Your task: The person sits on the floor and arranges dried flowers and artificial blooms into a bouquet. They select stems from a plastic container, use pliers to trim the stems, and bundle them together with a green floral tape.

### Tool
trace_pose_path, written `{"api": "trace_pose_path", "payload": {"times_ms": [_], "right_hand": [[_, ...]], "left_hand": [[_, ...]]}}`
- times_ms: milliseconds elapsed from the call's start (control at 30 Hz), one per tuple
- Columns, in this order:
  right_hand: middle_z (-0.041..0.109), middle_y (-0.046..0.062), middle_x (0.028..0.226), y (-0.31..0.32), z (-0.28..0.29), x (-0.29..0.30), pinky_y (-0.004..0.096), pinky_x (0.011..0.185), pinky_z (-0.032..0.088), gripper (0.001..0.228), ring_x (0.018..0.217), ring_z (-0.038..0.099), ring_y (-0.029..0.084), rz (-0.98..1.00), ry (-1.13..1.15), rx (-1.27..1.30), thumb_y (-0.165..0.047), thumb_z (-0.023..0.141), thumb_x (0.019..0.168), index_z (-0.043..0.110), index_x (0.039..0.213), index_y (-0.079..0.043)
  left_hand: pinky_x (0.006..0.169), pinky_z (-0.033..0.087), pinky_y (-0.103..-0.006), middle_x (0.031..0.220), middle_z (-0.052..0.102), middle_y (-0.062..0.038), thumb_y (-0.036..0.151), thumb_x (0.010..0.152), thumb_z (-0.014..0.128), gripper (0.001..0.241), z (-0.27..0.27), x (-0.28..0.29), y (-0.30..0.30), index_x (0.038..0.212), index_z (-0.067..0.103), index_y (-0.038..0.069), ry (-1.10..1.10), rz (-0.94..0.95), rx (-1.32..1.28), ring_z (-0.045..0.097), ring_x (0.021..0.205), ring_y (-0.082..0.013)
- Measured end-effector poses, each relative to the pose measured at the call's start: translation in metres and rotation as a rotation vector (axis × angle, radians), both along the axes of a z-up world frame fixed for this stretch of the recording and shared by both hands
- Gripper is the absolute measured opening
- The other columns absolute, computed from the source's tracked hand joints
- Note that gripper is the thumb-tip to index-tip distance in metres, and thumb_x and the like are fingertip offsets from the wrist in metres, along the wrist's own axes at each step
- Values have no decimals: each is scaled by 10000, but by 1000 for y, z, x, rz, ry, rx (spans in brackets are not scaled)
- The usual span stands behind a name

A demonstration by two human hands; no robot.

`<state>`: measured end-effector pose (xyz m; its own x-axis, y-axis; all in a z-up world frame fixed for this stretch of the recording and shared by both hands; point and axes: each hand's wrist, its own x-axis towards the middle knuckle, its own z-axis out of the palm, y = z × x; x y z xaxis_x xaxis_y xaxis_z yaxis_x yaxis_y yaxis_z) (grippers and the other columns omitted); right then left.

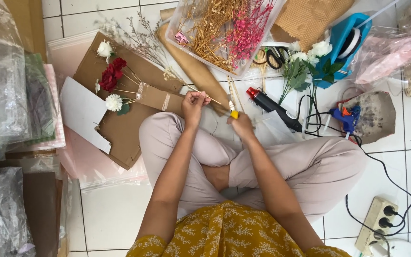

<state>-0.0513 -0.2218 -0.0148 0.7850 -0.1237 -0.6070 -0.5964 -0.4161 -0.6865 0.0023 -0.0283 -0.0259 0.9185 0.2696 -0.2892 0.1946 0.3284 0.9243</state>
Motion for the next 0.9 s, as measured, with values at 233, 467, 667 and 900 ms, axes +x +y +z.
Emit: {"api": "trace_pose_path", "payload": {"times_ms": [233, 467, 667, 900], "right_hand": [[562, 337, 1310, 13, 104, 9, 520, 1036, 505, 562, 1268, 572, 478, 124, -245, -370, -140, 768, 879, 566, 1350, 91], [726, 87, 1041, 55, 87, 26, 454, 845, 570, 242, 1004, 690, 357, 302, -882, -196, -64, 705, 926, 777, 1137, -160], [718, 25, 872, 112, 30, 64, 345, 752, 604, 89, 880, 726, 245, 346, -706, -46, -132, 758, 918, 769, 990, -182], [714, 70, 1079, 170, -23, 88, 441, 1000, 522, 43, 1126, 677, 311, 366, -565, 154, -141, 720, 970, 724, 1012, -135]], "left_hand": [[659, 657, -230, 845, 715, -153, 55, 971, 680, 117, 4, -3, 0, 980, 584, -11, -3, 23, 22, 762, 721, -188], [656, 658, -248, 846, 719, -166, 88, 970, 705, 151, 18, -12, 5, 990, 598, -17, -14, 18, 32, 765, 726, -199], [814, 589, -330, 1050, 703, -134, 180, 960, 747, 200, 40, -9, 50, 1107, 650, 85, -16, 301, 273, 680, 960, -190], [1253, 63, -595, 1612, 13, -314, 135, 882, 779, 607, 28, 1, 77, 1400, 531, 332, 192, 583, 588, -71, 1532, -510]]}}
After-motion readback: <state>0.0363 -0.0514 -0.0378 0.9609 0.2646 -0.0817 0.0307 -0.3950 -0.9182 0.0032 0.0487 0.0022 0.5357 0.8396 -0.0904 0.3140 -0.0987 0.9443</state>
